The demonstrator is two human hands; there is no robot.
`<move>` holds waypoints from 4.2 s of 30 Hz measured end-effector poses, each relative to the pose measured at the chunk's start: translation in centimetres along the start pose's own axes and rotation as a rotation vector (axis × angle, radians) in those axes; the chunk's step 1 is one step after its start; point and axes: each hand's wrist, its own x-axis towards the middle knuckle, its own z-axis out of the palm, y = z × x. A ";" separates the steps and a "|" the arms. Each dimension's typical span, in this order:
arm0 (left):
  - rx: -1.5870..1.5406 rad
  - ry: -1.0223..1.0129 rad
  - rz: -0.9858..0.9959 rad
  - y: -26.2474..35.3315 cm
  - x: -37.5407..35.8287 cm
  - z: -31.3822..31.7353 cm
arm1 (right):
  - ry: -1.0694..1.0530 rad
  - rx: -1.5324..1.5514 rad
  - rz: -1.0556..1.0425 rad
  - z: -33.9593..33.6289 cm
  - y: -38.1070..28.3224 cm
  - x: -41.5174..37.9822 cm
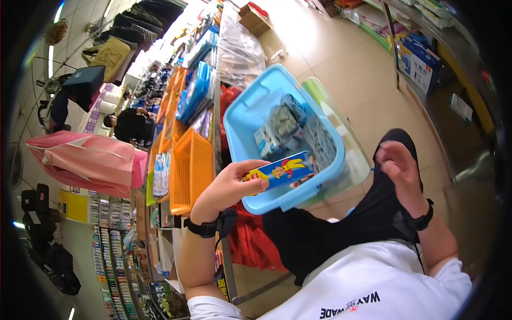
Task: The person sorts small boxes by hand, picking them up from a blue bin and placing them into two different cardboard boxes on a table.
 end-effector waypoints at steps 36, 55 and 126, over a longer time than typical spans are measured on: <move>-0.222 0.150 0.450 -3.7 -7.6 13.8 | -0.154 0.542 0.242 11.9 -1.6 -7.6; -0.067 0.353 0.256 -6.9 -9.0 11.4 | -0.431 0.314 0.167 15.0 1.6 -7.2; 0.765 0.434 0.145 -8.7 6.2 2.4 | -0.449 -1.426 -0.128 -9.2 14.7 11.0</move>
